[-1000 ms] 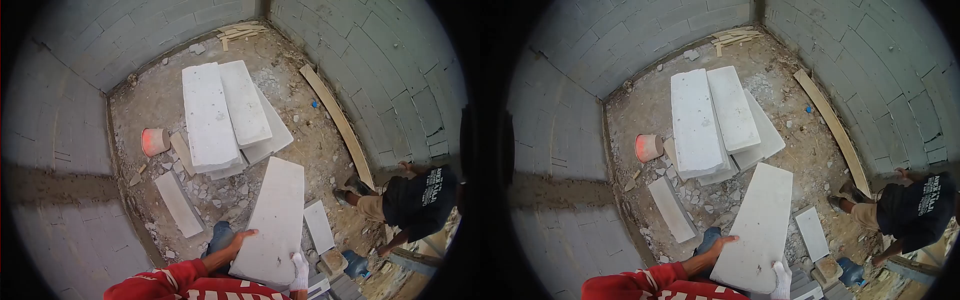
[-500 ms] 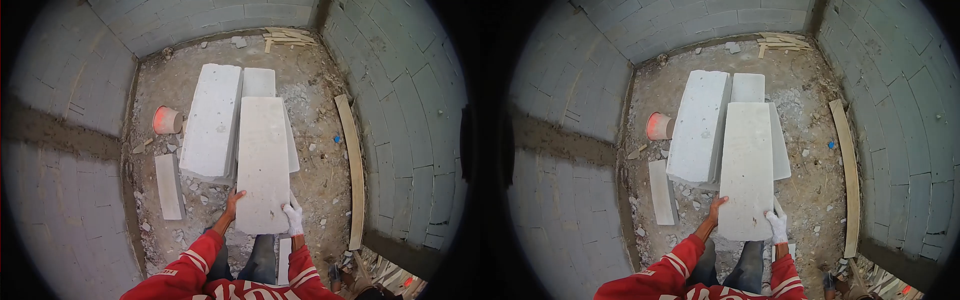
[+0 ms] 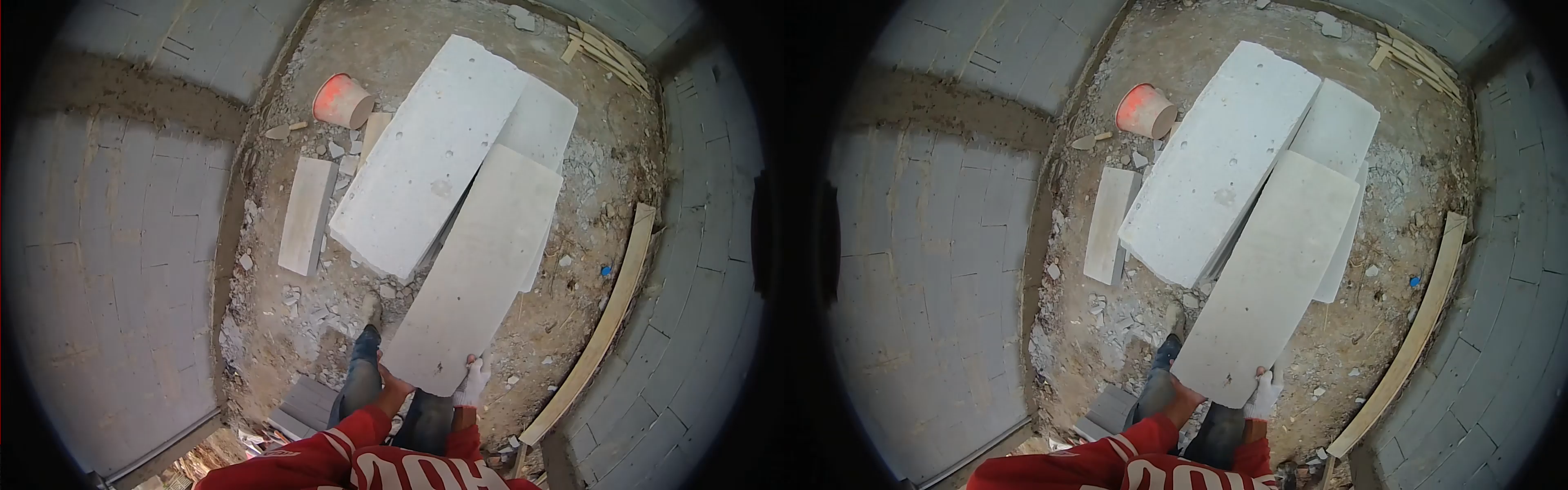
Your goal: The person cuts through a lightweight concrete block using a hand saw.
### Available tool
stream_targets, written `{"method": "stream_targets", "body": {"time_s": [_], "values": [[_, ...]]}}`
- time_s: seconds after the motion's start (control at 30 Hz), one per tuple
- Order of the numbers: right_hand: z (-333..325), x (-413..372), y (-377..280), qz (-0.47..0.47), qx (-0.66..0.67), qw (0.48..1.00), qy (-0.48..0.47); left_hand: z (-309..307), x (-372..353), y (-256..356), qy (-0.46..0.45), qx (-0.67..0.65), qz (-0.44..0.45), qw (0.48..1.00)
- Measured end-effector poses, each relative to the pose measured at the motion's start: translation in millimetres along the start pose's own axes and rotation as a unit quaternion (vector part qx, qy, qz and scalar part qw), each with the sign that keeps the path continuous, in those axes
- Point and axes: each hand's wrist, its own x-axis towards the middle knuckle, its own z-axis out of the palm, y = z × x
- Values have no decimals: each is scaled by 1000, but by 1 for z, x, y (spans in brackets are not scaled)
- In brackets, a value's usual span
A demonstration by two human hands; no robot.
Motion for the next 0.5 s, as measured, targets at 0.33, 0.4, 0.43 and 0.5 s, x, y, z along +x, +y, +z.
{"method": "stream_targets", "body": {"time_s": [0.33,0.4,0.43,0.5], "values": [[55,80,-57,-79,-79,993,-47,85,59,-16,-135,-173,35,975],[78,117,-69,-139,-135,980,-42,149,70,-7,-79,-147,74,983],[94,139,-83,-139,-166,976,-39,173,84,-5,-37,-144,81,986],[129,159,-106,-202,-207,957,-34,194,119,-7,4,-135,85,987]]}}
